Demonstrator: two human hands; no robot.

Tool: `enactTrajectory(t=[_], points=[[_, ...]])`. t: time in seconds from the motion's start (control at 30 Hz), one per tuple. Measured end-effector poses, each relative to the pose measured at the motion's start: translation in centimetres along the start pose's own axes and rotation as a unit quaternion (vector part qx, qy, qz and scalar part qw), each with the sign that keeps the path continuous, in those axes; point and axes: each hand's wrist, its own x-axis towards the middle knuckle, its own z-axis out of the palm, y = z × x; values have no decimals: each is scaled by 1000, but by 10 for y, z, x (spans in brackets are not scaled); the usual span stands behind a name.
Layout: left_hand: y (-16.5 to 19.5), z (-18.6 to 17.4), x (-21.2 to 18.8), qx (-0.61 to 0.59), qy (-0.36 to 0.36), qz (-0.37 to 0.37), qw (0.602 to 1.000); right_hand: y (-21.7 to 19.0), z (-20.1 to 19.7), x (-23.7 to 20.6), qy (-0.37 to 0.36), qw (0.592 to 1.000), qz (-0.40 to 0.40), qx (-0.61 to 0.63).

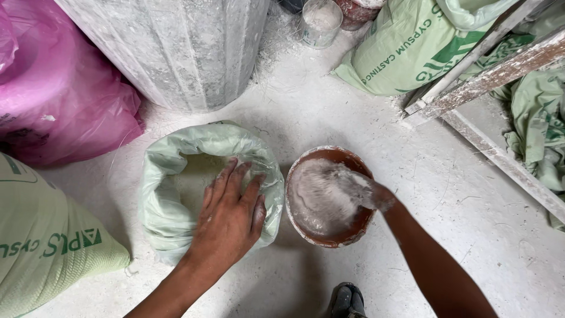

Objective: The person scoops gypsum casting powder from a bag into a large bowl, adds water, and mixes the plaster by hand until smooth. They then carry the bowl to a rack of green mold strips and spread the plaster over the mold surfaces, wiping and smoothing it along the strips.

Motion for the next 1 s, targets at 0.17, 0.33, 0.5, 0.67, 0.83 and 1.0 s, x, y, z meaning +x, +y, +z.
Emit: enactTrajectory(t=[0.17, 0.33, 0.5, 0.67, 0.83, 1.0], points=[[-19, -21, -5, 31, 57, -38, 997, -66, -2, -29, 19, 985, -18, -168], [-61, -51, -15, 128, 114, -173, 970, -104, 92, -8, -51, 963, -232, -129], [-97, -60, -21, -182, -10, -357, 916, -122, 262, 130, -105, 852, -309, -410], [-93, -40, -35, -188, 119, -170, 960, -90, 312, 234, 22, 686, -144, -713], [-102, -65, -36, -257, -1, -285, 923, -56, 344, 257, -25, 683, -130, -718], [-105, -89, -27, -256, 8, -289, 923, -46, 314, 215, -164, 730, -137, -649]])
